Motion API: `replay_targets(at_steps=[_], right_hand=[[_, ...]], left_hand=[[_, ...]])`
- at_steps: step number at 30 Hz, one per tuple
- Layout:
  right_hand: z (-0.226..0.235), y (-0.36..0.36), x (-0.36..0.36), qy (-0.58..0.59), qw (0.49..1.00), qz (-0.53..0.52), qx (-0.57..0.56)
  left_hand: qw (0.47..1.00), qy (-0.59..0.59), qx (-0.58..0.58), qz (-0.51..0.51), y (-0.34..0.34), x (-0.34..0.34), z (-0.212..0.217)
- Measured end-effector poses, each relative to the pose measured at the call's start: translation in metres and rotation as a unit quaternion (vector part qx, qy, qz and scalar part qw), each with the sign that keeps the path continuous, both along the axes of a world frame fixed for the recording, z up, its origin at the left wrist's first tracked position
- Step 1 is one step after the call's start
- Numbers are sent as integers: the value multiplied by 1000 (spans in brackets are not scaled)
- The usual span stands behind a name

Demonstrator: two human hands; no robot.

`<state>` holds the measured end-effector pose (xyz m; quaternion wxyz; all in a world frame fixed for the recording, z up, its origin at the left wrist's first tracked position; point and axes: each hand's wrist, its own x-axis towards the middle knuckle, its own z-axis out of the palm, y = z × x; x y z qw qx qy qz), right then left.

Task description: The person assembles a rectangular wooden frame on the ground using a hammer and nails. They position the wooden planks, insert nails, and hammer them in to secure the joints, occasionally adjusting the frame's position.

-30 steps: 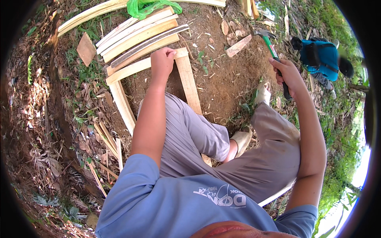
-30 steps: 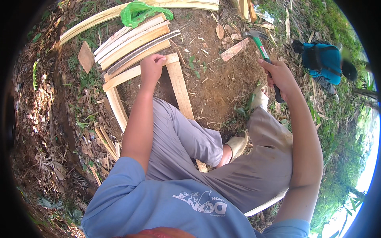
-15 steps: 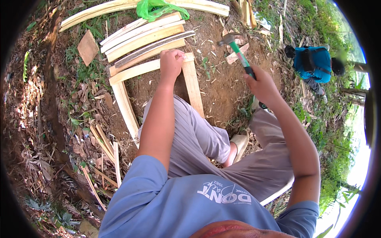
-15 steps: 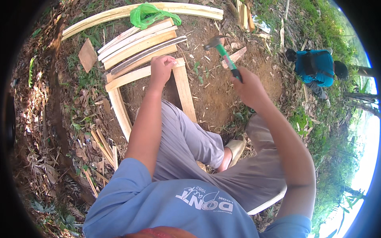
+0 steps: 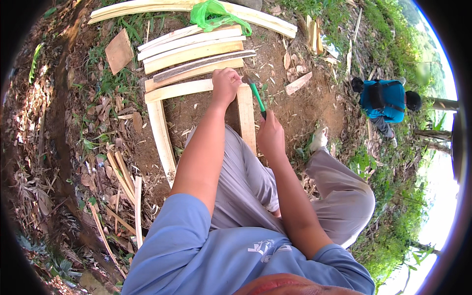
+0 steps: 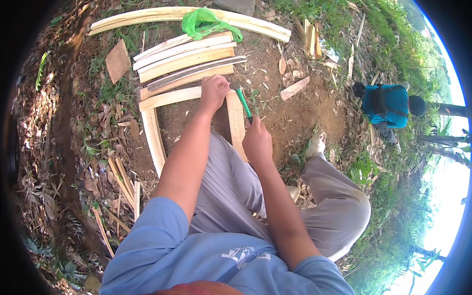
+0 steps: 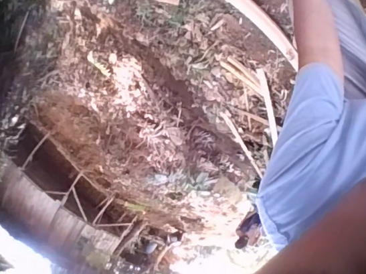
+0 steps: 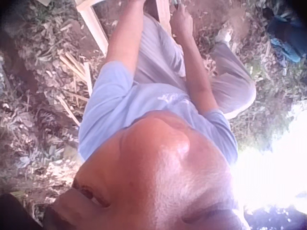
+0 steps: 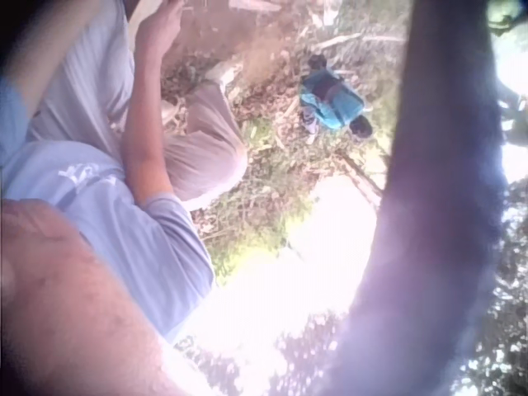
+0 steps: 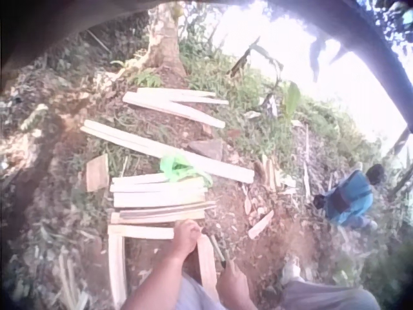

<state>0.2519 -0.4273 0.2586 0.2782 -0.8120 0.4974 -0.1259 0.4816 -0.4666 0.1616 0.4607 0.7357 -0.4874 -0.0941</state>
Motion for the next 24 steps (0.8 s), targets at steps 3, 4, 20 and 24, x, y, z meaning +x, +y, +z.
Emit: replay_targets(at_steps=[3,4,20,24], right_hand=[[11,2,6,-58,997,1,-57],[14,4,9,-85,993,0,-83],[6,12,14,14,1000,-6,-20],[1,15,13,-87,988,-10,-131]], left_hand=[[1000,1,-1,9,-1,-3,1],[1000,-3,4,9,1,-3,2],[999,-30,25,14,-3,-6,1],[1000,-15,-15,1,-4,-3,-3]])
